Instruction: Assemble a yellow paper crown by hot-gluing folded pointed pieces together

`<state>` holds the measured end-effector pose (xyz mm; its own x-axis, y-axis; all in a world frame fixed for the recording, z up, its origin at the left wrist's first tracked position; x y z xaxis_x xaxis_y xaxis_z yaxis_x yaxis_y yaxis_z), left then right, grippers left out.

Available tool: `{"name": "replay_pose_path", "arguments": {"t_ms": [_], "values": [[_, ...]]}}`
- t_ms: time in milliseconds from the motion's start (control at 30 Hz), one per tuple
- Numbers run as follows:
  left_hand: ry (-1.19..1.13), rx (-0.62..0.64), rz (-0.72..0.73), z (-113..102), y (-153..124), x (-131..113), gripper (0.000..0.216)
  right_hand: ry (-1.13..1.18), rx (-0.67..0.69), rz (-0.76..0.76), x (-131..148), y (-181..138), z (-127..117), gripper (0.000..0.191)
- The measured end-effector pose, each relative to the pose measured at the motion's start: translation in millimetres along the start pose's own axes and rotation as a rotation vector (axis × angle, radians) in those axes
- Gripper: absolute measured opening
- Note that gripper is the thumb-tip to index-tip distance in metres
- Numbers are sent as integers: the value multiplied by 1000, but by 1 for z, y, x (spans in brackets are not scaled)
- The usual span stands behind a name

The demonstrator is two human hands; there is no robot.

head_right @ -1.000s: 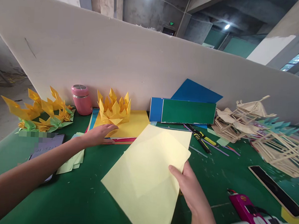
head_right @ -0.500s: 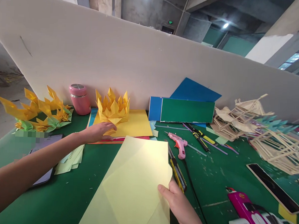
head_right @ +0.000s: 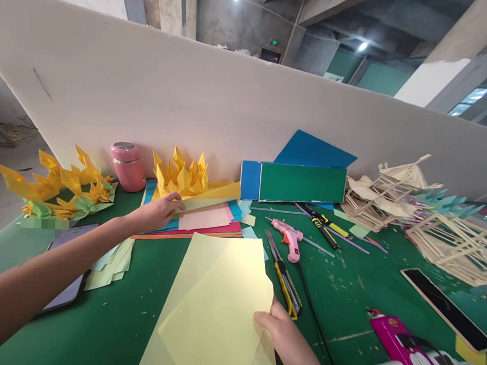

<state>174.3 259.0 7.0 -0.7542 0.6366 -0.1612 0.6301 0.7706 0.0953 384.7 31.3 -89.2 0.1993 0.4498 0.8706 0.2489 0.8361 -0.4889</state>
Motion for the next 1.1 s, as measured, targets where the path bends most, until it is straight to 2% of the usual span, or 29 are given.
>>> {"name": "replay_pose_path", "arguments": {"t_ms": [67, 133, 300, 500, 800, 933, 1100], "values": [[8, -1, -12, 0, -2, -1, 31, 24, -37, -14, 2, -1, -1, 45], [18, 5, -15, 1, -4, -3, 41, 48, -55, -26, 1, -1, -2, 46], [55, -1, -5, 0, -6, -8, 57, 77, -14, 24, -6, 4, -5, 49], [111, -20, 52, -1, -6, -13, 50, 69, -45, 25, -1, 1, -5, 49], [167, -39, 175, 10, -1, -26, 30, -39, -59, 82, -3, -4, 0, 52], [159, -44, 170, 8, 1, -21, 34, -22, -66, 90, -4, -3, 0, 51], [148, -27, 169, 1, 1, -16, 50, 19, -92, 120, -6, -3, -3, 48]]}}
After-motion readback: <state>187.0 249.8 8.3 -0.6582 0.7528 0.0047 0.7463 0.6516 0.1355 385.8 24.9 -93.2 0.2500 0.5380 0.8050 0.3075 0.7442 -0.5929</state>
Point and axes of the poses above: each hand's wrist, its own y-axis towards the middle knuckle, its own z-axis out of the palm, x = y × z, the point moved 10 cm from there along y, towards the middle knuckle, and after that the axes turned 4 degrees about -x, right-handed, at the moved point
